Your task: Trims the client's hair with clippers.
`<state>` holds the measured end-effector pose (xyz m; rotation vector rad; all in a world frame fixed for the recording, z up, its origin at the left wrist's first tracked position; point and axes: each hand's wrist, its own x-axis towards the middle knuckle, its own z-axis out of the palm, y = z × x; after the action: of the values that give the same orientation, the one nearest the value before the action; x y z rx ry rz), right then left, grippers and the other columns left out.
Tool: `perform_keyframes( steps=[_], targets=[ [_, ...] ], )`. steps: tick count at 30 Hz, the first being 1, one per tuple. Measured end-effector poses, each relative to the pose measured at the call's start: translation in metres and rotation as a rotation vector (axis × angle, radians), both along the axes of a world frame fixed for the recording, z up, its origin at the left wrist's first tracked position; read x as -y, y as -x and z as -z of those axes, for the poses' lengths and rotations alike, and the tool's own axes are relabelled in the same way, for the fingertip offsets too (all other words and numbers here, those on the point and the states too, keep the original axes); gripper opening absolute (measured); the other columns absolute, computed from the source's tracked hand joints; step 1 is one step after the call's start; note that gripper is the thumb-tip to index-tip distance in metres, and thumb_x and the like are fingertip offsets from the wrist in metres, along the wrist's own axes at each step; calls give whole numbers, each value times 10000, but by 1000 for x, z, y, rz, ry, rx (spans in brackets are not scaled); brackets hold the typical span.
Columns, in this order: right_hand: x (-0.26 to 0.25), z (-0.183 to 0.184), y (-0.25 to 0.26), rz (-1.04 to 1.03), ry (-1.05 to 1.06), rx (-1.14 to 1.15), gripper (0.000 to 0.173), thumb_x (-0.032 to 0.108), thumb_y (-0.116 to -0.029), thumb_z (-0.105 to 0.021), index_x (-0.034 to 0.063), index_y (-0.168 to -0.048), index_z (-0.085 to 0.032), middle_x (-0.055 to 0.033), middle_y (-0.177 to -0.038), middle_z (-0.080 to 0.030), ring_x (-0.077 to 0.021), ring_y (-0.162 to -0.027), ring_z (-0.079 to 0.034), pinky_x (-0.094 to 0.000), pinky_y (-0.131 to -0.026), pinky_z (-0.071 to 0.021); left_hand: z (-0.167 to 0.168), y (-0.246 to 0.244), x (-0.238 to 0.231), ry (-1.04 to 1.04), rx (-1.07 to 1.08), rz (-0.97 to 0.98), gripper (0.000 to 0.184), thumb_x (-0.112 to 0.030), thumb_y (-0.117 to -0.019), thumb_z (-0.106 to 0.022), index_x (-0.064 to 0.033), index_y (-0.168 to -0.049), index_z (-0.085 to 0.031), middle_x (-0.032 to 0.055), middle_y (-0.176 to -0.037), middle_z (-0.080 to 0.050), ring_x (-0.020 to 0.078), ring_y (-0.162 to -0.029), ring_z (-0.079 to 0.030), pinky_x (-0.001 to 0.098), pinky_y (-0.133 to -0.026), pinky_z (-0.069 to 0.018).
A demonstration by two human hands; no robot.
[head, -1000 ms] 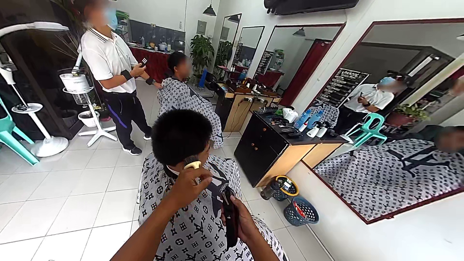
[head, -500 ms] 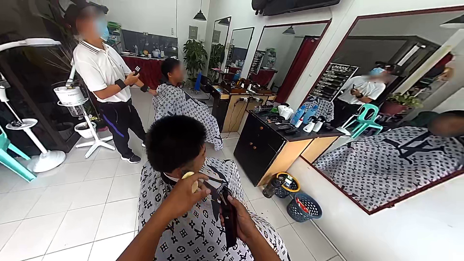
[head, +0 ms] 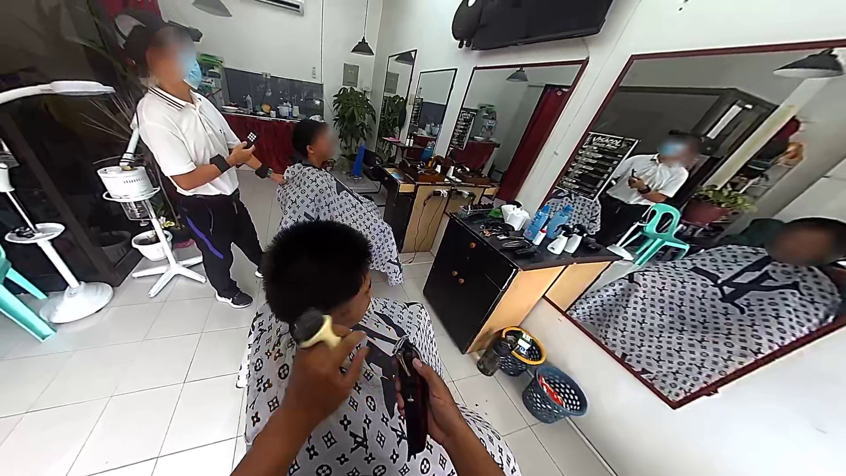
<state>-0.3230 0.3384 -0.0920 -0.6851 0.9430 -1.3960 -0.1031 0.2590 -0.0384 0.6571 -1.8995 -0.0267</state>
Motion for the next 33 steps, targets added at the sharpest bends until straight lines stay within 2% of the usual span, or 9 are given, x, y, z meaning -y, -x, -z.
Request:
perform_keyframes(
  steps=[4,9,13,15,18,20,25,30,33],
  targets=[
    [-4,5,4,16,4,-18,453,393,-1049,-346,18,-1207,-544,-84,-772,-654,-152,-569,-640,-287,-522,-574,-35,8,3,-665,7,587,231,-224,-996,-656,-21,-1065,-742,22,-847,-733,44,-692,-670,226,-667,-578],
    [-7,7,6,34,-15,-22,467,383,-1054,-309,8,-1228,-526,-85,-761,-645,-154,-562,-636,-288,-517,-570,-36,15,24,-1072,-30,603,198,-172,-1027,-614,-70,-1190,-660,-14,-872,-727,13,-586,-609,170,-468,-444],
    [-4,10,8,35,-17,-24,479,398,-1060,-309,10,-1232,-532,-73,-765,-653,-148,-570,-642,-283,-519,-572,-27,13,23,-964,-240,660,173,-138,-992,-625,-62,-1139,-677,-33,-870,-728,8,-615,-633,162,-500,-488],
    [-4,11,7,27,-21,-11,473,389,-1061,-310,7,-1233,-528,-77,-769,-650,-150,-574,-643,-283,-521,-573,-22,11,20,-966,-176,651,191,-147,-990,-636,-54,-1152,-674,-21,-875,-735,9,-610,-634,163,-494,-487],
    [-1,9,7,16,-11,-6,467,393,-1055,-339,5,-1225,-536,-85,-778,-658,-152,-577,-647,-284,-523,-576,-7,9,7,-372,-23,344,219,-236,-979,-656,-72,-1079,-759,23,-951,-750,65,-782,-679,231,-694,-559],
    [0,9,7,15,-11,2,462,390,-1051,-349,5,-1216,-544,-91,-779,-655,-158,-576,-646,-289,-519,-576,-6,5,5,-175,-92,225,214,-235,-974,-651,-71,-1064,-756,81,-1016,-753,121,-809,-694,265,-676,-570],
    [1,9,5,0,-6,-5,466,396,-1054,-345,7,-1213,-546,-83,-774,-654,-149,-575,-646,-282,-524,-578,-37,-9,10,-788,-269,828,196,-172,-987,-654,-64,-1145,-695,-53,-867,-750,-13,-620,-647,143,-508,-503],
    [-2,5,3,3,-11,-15,453,382,-1047,-344,10,-1222,-535,-80,-768,-650,-153,-578,-644,-286,-526,-575,-33,4,18,-943,-33,555,245,-182,-1009,-626,-47,-1212,-658,1,-899,-713,40,-654,-637,196,-549,-510],
    [1,1,5,2,4,-20,456,399,-1046,-363,17,-1213,-547,-78,-769,-653,-150,-577,-644,-284,-526,-575,-6,3,4,-300,4,184,212,-228,-971,-651,-64,-1042,-765,43,-930,-756,114,-813,-709,288,-734,-586]
  ],
)
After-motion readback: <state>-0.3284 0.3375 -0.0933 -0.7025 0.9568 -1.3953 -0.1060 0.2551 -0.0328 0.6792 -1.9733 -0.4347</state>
